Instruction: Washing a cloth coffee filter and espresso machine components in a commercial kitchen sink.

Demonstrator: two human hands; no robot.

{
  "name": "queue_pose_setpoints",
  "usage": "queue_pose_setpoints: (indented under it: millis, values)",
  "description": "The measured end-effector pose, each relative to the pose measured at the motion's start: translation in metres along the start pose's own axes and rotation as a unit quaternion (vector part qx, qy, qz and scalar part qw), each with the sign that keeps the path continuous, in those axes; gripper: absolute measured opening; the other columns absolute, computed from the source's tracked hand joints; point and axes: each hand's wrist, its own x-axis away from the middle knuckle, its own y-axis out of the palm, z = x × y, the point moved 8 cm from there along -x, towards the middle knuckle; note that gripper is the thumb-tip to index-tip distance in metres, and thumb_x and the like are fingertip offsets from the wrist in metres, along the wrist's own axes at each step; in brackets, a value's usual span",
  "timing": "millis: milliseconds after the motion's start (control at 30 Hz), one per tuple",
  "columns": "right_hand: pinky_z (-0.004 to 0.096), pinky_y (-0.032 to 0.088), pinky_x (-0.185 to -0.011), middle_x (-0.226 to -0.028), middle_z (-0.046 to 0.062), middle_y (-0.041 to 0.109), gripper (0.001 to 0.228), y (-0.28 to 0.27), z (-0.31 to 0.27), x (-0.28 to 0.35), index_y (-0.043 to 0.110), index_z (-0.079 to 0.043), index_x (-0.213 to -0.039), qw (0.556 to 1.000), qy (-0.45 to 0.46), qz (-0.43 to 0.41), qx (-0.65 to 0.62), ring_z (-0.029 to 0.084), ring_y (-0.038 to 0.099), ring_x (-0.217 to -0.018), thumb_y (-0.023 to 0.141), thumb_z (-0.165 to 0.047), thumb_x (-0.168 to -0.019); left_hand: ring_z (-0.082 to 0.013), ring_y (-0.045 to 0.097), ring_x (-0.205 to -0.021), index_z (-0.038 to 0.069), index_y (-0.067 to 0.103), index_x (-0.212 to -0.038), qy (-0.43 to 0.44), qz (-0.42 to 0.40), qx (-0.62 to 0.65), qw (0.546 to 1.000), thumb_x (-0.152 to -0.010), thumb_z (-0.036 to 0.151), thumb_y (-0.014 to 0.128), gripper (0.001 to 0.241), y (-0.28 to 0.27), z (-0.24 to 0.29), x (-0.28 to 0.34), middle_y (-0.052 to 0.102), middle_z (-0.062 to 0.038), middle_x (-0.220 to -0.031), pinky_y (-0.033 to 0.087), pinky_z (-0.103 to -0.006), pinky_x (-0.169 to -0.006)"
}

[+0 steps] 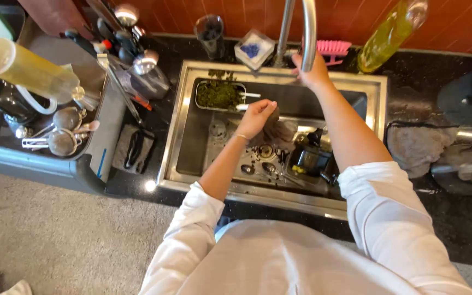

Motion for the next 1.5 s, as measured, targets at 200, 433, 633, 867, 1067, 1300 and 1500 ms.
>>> queue_pose_setpoints:
  millis: [200, 433, 633, 867, 1067, 1300, 1500]
  values:
    - [0.039, 0.054, -0.061, -0.081, 0.013, 0.069, 0.067, 0.0, -0.018, 0.006, 0.043, -0.015, -0.157, 0.972, -0.082, 0.041, 0.215, 0.022, 0.067, -0.068, 0.067, -0.029, -0.096, -0.0016, 0.049, -0.075, 0.005, 0.067, -0.091, 0.067, -0.003, 0.001, 0.998, -0.102, 0.027, 0.065, 0.025, 0.021, -0.011, -0.018, 0.06, 0.01, -0.079, 0.044, -0.0215, -0.067]
    - [0.046, 0.056, -0.078, -0.095, 0.018, 0.074, 0.035, 0.011, -0.012, 0.09, 0.073, -0.005, -0.102, 0.905, -0.122, -0.006, 0.408, 0.034, 0.07, -0.091, 0.058, -0.036, -0.108, -0.0051, 0.041, -0.066, 0.001, 0.068, -0.086, -0.003, 0.008, -0.007, 1.0, -0.106, 0.027, 0.066, 0.032, 0.022, -0.039, -0.053, 0.054, 0.006, -0.071, 0.034, -0.026, -0.058]
    - [0.039, 0.054, -0.075, -0.104, 0.008, 0.075, 0.052, 0.017, 0.103, 0.132, 0.069, -0.003, -0.125, 0.965, 0.11, 0.076, -0.227, 0.022, 0.07, -0.085, 0.041, -0.043, -0.109, -0.0125, 0.06, -0.065, 0.003, 0.07, -0.088, 0.081, -0.012, -0.191, 0.978, -0.096, 0.023, 0.066, 0.022, 0.051, 0.015, -0.06, 0.066, -0.008, -0.069, 0.05, -0.031, -0.061]
    - [0.023, 0.05, -0.085, -0.112, 0.0, 0.07, 0.03, -0.002, 0.033, 0.189, 0.063, -0.002, -0.127, 0.977, -0.022, 0.136, -0.164, 0.006, 0.062, -0.098, 0.058, -0.021, -0.105, -0.034, 0.07, -0.072, 0.009, 0.074, -0.088, 0.118, -0.069, -0.374, 0.917, -0.092, 0.038, 0.066, 0.031, 0.1, 0.092, -0.043, 0.073, -0.015, -0.078, 0.055, -0.0412, -0.065]
    - [0.022, 0.042, -0.066, -0.081, -0.004, 0.061, 0.016, -0.015, 0.009, 0.182, 0.071, -0.003, -0.102, 0.992, -0.017, 0.125, -0.013, 0.005, 0.051, -0.075, 0.07, -0.019, -0.102, -0.0244, 0.065, -0.07, 0.006, 0.071, -0.098, 0.124, -0.095, -0.196, 0.968, -0.097, 0.041, 0.066, 0.035, 0.059, 0.083, -0.016, 0.071, -0.01, -0.077, 0.053, -0.0349, -0.066]
    - [0.031, 0.039, -0.062, -0.074, 0.001, 0.055, 0.028, 0.025, 0.0, 0.128, 0.066, -0.004, -0.091, 0.995, -0.047, 0.089, 0.01, 0.009, 0.047, -0.068, 0.069, -0.026, -0.107, -0.024, 0.059, -0.059, 0.001, 0.072, -0.088, -0.019, -0.094, -0.371, 0.924, -0.093, 0.04, 0.071, 0.04, -0.012, -0.001, 0.025, 0.066, -0.014, -0.069, 0.048, -0.0402, -0.061]
    - [0.026, 0.05, -0.064, -0.079, 0.002, 0.07, 0.027, 0.029, -0.097, 0.128, 0.071, -0.005, -0.086, 0.958, -0.103, 0.095, 0.248, 0.008, 0.063, -0.068, 0.083, -0.028, -0.092, -0.0302, 0.06, -0.062, 0.004, 0.073, -0.098, -0.021, 0.002, -0.297, 0.955, -0.098, 0.033, 0.068, 0.029, -0.05, -0.01, 0.049, 0.066, -0.016, -0.073, 0.048, -0.0444, -0.061]
